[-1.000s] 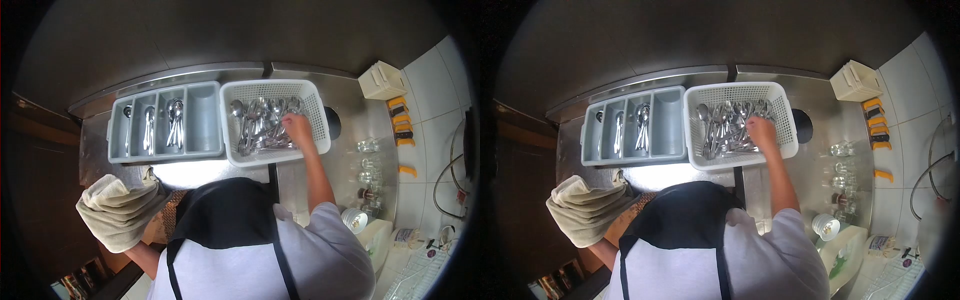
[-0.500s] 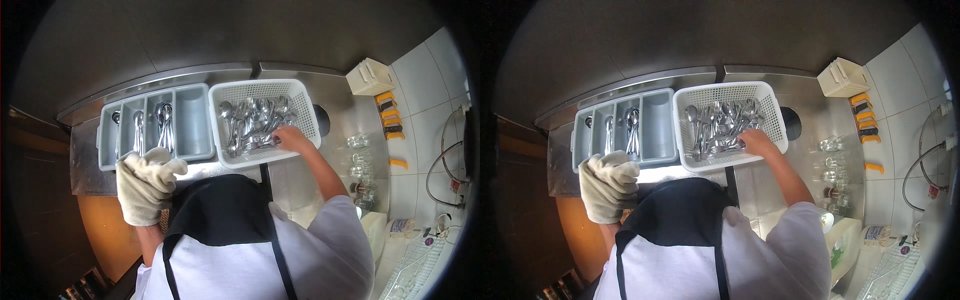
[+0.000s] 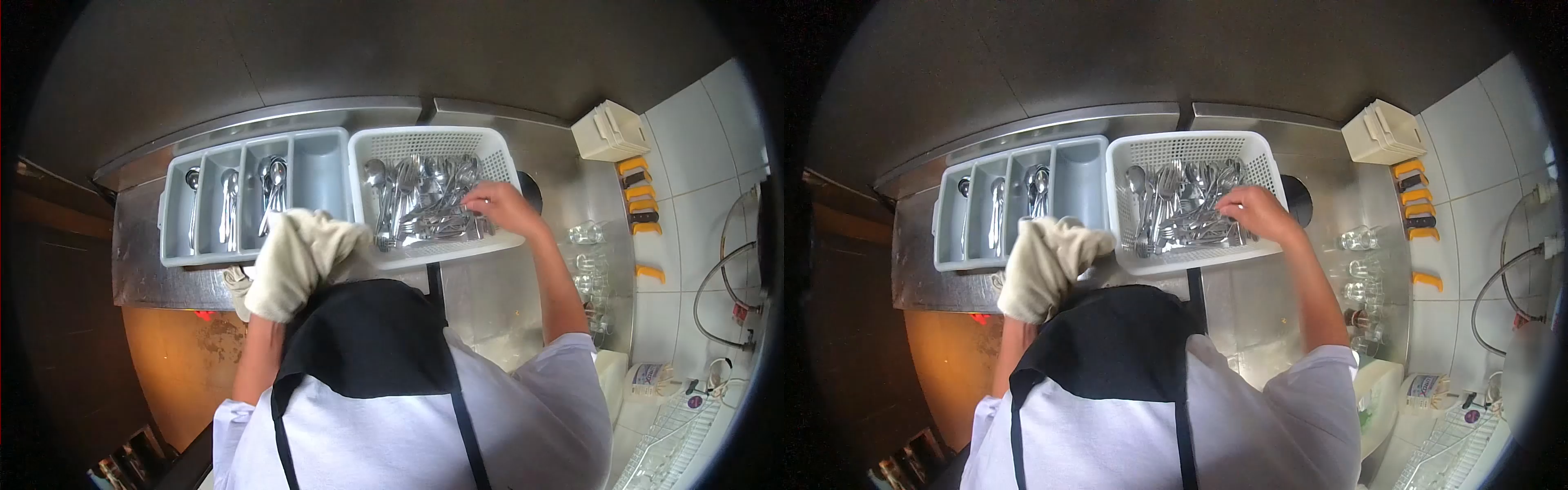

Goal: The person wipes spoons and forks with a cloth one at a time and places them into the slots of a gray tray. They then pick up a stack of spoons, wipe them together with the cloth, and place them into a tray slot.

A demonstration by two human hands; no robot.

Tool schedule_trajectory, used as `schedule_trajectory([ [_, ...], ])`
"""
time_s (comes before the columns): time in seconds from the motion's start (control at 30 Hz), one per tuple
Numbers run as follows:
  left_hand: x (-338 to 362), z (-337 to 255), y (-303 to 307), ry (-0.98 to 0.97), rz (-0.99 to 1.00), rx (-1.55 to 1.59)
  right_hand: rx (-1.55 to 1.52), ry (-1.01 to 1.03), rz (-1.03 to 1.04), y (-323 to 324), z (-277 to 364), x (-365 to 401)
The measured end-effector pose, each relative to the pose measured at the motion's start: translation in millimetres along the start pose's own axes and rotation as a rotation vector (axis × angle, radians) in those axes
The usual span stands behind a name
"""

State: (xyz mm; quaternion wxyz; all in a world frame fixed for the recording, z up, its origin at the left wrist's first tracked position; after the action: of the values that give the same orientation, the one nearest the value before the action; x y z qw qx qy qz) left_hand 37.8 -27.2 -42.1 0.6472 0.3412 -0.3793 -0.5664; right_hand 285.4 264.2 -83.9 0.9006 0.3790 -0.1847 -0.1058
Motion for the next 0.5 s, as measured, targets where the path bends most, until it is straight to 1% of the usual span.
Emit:
schedule_trajectory([
  [0.03,-14.7,-3.5,19.3,-0.015,-0.023,0.022,0.012,-0.011,-0.022,7.0,11.8,1.0],
  [0.07,-27.7,-4.6,25.7,-0.006,0.040,0.080,0.024,-0.023,-0.046,12.8,24.3,1.3],
  [0.1,-41.9,-11.6,18.8,0.016,0.033,0.026,0.036,-0.033,-0.070,17.7,36.6,1.3],
  [0.13,-54.2,-17.5,13.4,0.019,-0.047,-0.118,0.036,-0.011,-0.064,20.6,48.6,0.7],
  [0.23,-81.0,-32.3,-4.9,0.038,-0.145,-0.101,-0.351,-0.108,0.087,19.2,93.1,-0.3],
  [0.3,-98.3,-45.7,-22.2,0.061,-0.124,0.435,-0.414,-0.100,0.157,12.5,106.6,-5.4],
  [0.33,-99.1,-53.8,-28.4,0.072,-0.136,0.764,-0.450,-0.113,0.181,8.5,109.8,-9.3],
  [0.4,-99.9,-70.3,-40.6,0.086,-0.246,1.465,-0.573,-0.140,0.207,-3.4,106.1,-18.6],
  [0.43,-97.6,-71.7,-36.1,-0.064,-0.097,1.151,-0.637,-0.154,0.194,-13.2,96.2,-26.0],
  [0.47,-94.3,-73.3,-31.8,-0.233,-0.016,0.844,-0.701,-0.169,0.181,-23.6,86.1,-33.8],
  [0.5,-93.0,-76.3,-35.6,-0.230,-0.021,0.890,-0.766,-0.185,0.169,-32.3,79.3,-39.6],
])
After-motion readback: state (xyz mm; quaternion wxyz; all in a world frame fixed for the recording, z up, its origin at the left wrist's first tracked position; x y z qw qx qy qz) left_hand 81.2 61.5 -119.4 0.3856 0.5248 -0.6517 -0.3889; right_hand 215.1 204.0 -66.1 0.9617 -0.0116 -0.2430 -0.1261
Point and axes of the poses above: each hand's wrist, its own x-axis away from the middle knuckle, its own y-axis out of the back of the hand, z = x × y, the point moved 2 cm from there along -x, towards the middle knuckle, and after that the axes turned 9 degrees about z, right-handed, at the moved point
